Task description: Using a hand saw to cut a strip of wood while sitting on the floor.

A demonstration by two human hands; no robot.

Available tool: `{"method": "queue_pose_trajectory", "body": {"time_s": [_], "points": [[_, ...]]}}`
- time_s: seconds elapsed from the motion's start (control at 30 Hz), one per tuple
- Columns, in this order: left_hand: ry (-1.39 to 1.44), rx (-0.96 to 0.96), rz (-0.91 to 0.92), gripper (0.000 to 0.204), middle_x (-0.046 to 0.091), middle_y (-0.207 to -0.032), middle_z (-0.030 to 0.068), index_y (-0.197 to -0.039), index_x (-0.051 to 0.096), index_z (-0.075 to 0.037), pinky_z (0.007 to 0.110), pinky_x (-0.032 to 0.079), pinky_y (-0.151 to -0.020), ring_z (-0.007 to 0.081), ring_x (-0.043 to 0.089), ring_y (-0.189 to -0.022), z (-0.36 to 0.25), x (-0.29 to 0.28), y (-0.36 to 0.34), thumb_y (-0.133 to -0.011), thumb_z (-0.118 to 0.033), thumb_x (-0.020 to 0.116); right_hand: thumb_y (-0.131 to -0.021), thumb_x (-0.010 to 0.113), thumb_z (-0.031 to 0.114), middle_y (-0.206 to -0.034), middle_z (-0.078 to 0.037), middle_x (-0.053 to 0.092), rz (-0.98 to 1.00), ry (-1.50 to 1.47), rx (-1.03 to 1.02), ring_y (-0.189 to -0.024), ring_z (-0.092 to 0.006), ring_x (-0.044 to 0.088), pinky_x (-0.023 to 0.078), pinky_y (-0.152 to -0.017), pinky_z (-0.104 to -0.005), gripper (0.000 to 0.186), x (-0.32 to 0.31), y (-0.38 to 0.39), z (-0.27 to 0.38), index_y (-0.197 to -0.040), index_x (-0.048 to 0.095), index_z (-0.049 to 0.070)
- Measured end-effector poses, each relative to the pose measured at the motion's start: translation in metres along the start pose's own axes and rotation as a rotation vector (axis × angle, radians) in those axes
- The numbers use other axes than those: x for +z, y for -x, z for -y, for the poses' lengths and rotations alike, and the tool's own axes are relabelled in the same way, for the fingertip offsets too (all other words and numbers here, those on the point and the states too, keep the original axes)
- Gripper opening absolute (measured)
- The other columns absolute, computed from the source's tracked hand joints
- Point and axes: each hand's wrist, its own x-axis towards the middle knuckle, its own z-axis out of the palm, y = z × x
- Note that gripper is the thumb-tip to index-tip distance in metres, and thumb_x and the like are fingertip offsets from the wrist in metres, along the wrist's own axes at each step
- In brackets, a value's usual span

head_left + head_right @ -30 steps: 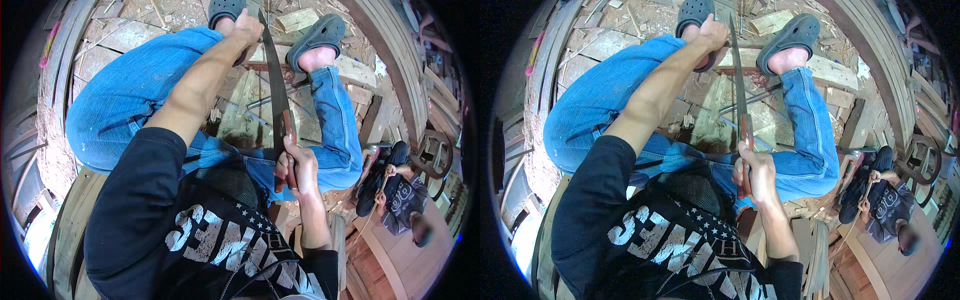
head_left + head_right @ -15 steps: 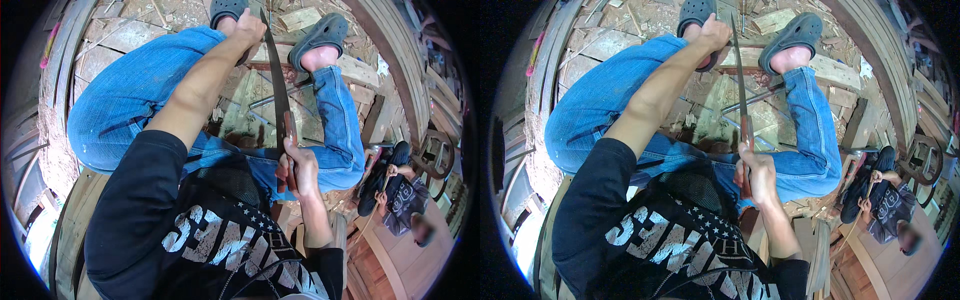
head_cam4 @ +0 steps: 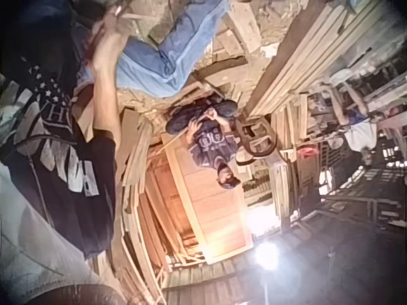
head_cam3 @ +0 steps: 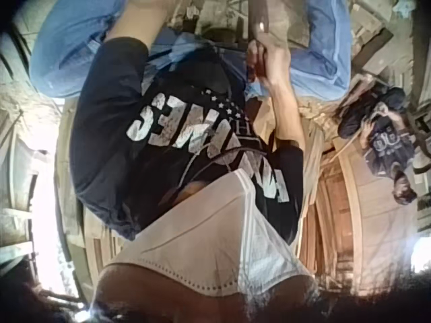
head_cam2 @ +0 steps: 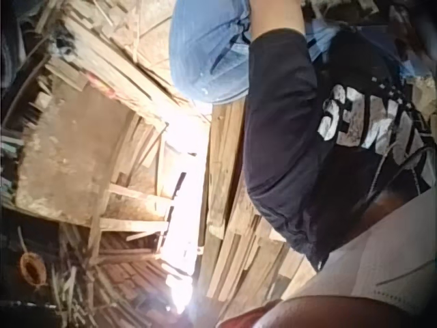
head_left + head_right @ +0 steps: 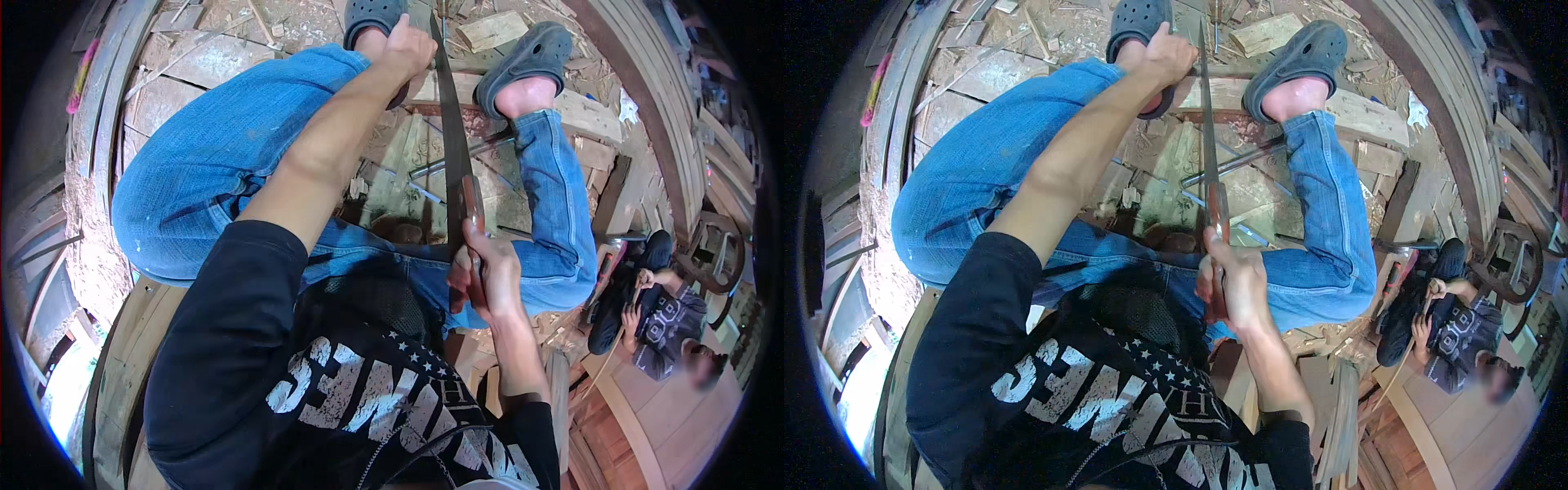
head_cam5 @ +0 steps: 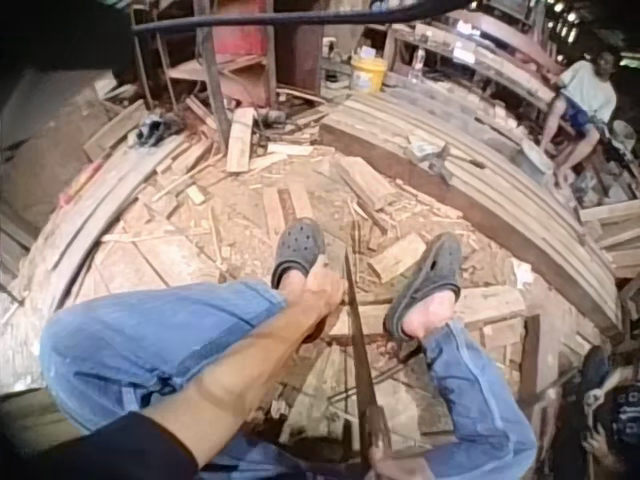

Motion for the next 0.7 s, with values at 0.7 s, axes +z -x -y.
{"method": "queue_pose_trajectory", "body": {"time_s": [0.7], "points": [[0.040,-0.044,0.113,0.022,0.068,-0.091,0.0063,-0.088,0.068,-0.017,0.043,0.031,-0.096,0.0212,0.063,-0.093,0.007,-0.003,0.005,-0.086,-0.019,0.046,-0.090,0.053,0.031,-0.045,-0.005,0.044,0.025,-0.024,0.078,-0.038,-0.0155,0.041,0.030,-0.039,-0.0287,0.045,-0.009,0.010,0.001,-0.054,0.049,0.005]]}}
